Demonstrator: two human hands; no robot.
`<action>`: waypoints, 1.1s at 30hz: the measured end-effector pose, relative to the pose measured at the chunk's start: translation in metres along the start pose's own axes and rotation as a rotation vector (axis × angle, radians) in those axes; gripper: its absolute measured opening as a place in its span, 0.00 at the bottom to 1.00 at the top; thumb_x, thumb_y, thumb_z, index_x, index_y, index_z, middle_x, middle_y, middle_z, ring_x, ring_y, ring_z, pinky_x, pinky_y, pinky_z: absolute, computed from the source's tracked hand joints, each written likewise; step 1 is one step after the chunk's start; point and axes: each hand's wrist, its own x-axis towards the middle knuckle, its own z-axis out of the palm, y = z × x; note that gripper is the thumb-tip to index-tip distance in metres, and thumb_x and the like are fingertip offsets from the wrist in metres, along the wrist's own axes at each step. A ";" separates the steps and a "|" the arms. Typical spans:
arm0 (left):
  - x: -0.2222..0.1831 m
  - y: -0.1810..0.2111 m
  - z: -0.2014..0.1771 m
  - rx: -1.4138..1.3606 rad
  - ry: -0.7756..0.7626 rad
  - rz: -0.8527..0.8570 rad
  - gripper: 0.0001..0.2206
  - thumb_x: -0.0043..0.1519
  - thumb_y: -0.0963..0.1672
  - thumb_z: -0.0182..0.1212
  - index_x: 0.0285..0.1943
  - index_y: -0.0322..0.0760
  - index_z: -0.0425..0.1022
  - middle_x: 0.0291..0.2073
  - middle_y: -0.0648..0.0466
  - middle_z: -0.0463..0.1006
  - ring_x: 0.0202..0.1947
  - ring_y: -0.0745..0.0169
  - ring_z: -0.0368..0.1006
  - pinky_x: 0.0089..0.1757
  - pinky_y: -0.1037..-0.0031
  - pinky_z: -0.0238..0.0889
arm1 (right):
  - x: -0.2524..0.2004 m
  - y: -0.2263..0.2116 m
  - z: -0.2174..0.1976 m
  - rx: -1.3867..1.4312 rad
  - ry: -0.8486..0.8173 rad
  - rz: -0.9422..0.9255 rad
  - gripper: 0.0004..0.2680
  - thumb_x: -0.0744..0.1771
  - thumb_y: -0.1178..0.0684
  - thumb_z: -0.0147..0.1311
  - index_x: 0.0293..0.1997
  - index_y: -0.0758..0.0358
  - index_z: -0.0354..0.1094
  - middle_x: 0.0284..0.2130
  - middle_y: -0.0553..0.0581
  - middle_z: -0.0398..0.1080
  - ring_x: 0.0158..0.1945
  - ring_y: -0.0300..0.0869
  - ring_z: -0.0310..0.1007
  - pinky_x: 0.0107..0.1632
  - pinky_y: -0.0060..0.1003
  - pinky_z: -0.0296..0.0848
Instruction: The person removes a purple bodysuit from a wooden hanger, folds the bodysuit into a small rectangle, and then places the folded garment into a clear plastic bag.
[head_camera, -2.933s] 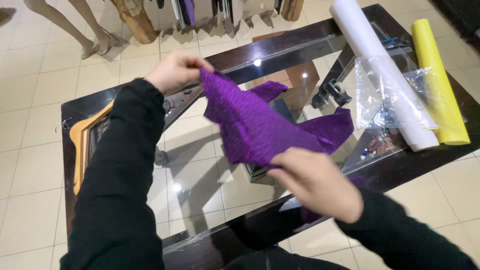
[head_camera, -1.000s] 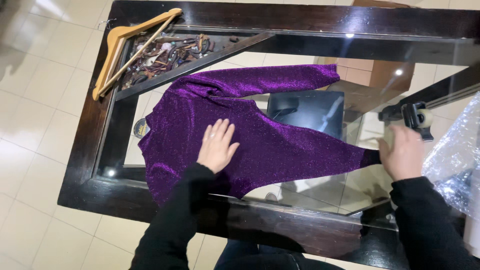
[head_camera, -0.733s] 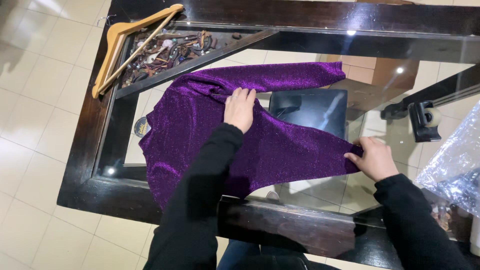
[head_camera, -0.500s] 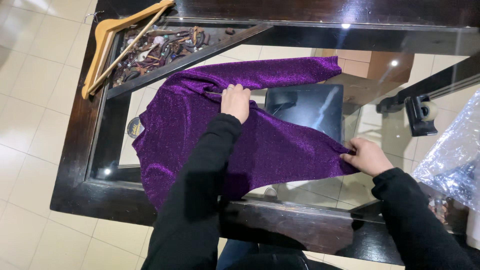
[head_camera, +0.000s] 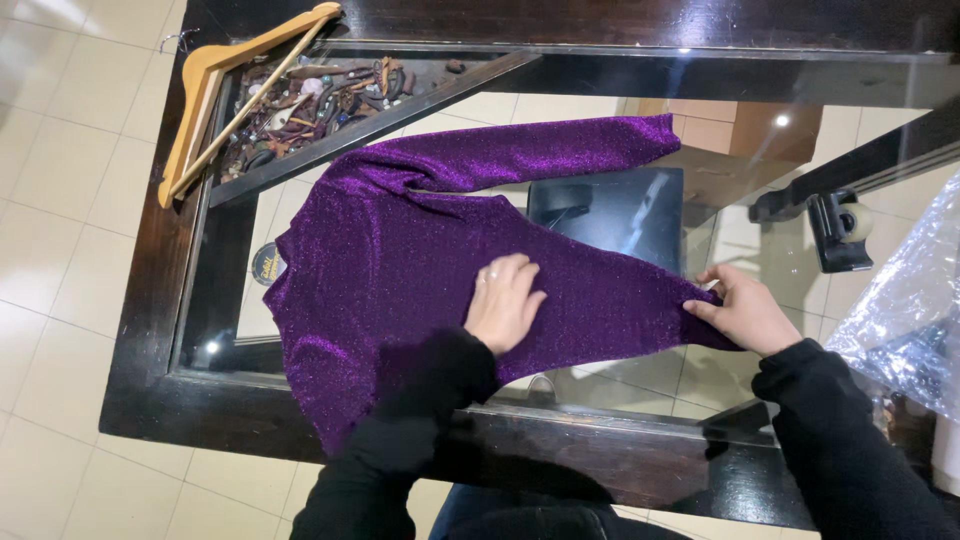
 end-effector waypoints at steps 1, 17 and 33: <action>-0.009 0.006 0.007 -0.002 0.000 -0.001 0.18 0.66 0.46 0.61 0.63 0.33 0.70 0.58 0.44 0.68 0.63 0.44 0.62 0.58 0.55 0.58 | -0.002 -0.010 -0.004 -0.001 -0.001 0.001 0.21 0.61 0.43 0.67 0.58 0.51 0.71 0.38 0.58 0.81 0.52 0.55 0.78 0.55 0.51 0.73; -0.016 0.020 0.021 -1.905 -0.072 -0.936 0.33 0.68 0.60 0.57 0.73 0.35 0.65 0.63 0.30 0.67 0.65 0.38 0.66 0.59 0.43 0.61 | -0.035 -0.138 -0.005 0.702 -0.125 -0.155 0.12 0.73 0.55 0.50 0.61 0.73 0.65 0.41 0.68 0.77 0.41 0.46 0.79 0.44 0.40 0.80; -0.014 0.002 0.076 -1.795 0.005 -0.916 0.16 0.66 0.40 0.62 0.63 0.34 0.74 0.42 0.39 0.82 0.42 0.49 0.82 0.42 0.54 0.79 | -0.015 -0.096 0.109 -0.356 0.499 -0.773 0.05 0.64 0.52 0.62 0.40 0.52 0.75 0.31 0.50 0.71 0.38 0.46 0.74 0.42 0.41 0.73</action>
